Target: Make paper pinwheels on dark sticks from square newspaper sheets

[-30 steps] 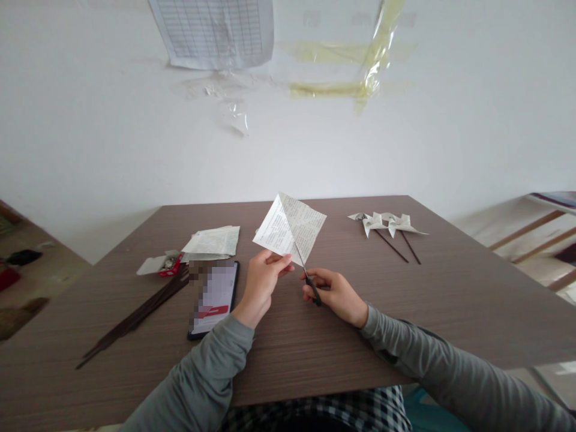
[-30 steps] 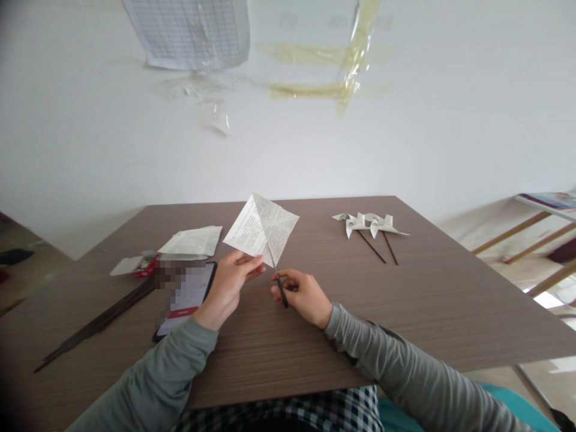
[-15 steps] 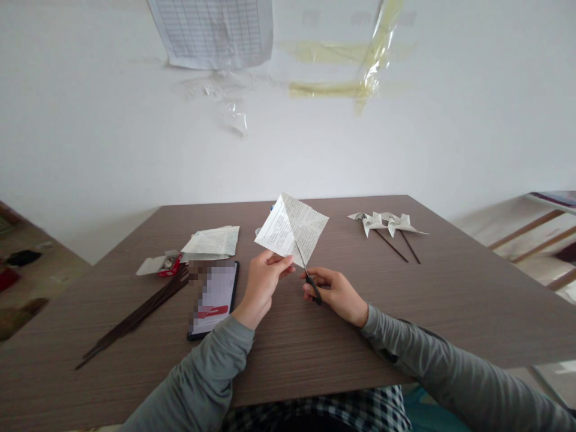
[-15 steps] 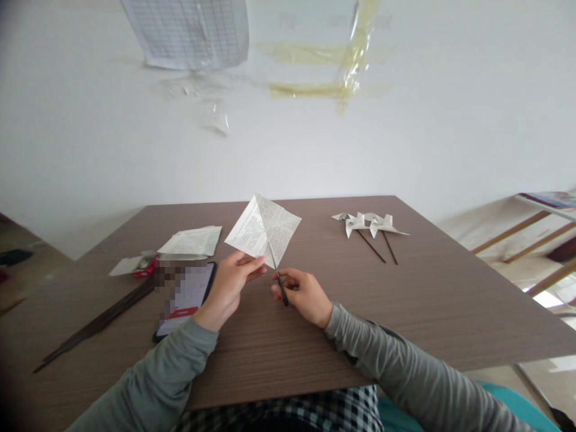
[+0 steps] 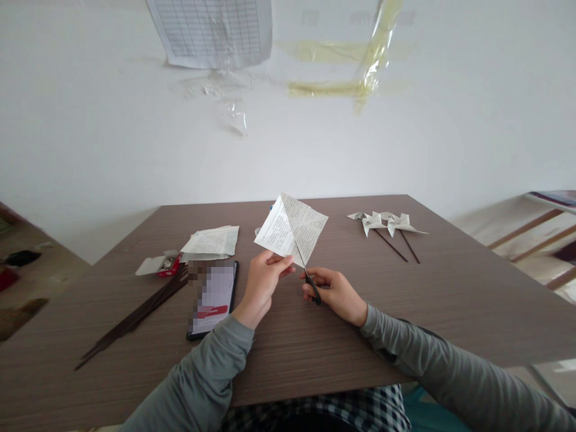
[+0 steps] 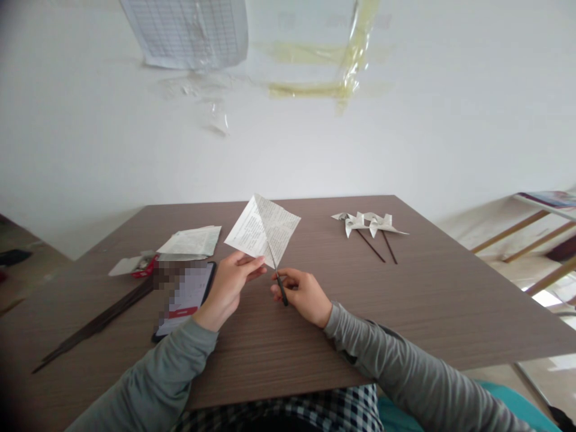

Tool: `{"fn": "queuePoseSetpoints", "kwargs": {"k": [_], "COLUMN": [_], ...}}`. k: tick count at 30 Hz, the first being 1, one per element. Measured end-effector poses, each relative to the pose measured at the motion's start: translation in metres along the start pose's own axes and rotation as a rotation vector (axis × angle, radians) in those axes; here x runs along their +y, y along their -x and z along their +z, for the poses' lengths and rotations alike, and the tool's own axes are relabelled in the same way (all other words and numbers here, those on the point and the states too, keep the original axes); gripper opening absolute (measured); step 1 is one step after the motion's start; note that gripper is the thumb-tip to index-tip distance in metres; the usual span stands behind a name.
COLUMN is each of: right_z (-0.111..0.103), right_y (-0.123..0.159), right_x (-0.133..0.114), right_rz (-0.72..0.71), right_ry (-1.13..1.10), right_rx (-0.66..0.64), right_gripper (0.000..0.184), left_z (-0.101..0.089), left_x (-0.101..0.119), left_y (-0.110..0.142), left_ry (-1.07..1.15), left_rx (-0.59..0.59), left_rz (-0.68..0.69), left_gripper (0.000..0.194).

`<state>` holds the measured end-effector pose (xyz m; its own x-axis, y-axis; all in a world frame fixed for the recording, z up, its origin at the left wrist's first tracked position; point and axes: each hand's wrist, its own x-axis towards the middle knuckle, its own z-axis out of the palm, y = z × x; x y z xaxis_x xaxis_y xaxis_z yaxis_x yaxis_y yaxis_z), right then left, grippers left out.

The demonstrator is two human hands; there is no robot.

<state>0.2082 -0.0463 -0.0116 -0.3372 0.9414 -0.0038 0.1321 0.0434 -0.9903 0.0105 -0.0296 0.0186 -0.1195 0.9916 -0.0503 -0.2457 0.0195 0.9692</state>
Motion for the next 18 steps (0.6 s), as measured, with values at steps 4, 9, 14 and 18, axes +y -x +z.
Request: {"fn": "queuePoseSetpoints", "kwargs": {"k": [4, 9, 14, 18], "right_z": [0.0006, 0.0013, 0.0007, 0.0005], "right_y": [-0.0008, -0.0018, -0.0027, -0.0022], "right_x": [0.0014, 0.0035, 0.0044, 0.0025], "right_rz": [-0.016, -0.017, -0.021, -0.021], "right_ry": [-0.008, -0.007, -0.006, 0.012], "right_rx": [0.005, 0.013, 0.024, 0.030], "right_gripper": [0.057, 0.061, 0.064, 0.062], "left_z": [-0.0006, -0.0009, -0.0004, 0.0002], "left_x": [-0.0001, -0.0011, -0.0008, -0.0002], "left_y": [-0.0001, -0.0003, -0.0006, -0.0002], "left_ry": [0.004, -0.003, -0.017, -0.009], "left_rx": [-0.006, -0.012, -0.011, -0.010], "left_rz": [0.001, 0.010, 0.003, -0.004], "left_gripper": [0.038, 0.036, 0.035, 0.032]}}
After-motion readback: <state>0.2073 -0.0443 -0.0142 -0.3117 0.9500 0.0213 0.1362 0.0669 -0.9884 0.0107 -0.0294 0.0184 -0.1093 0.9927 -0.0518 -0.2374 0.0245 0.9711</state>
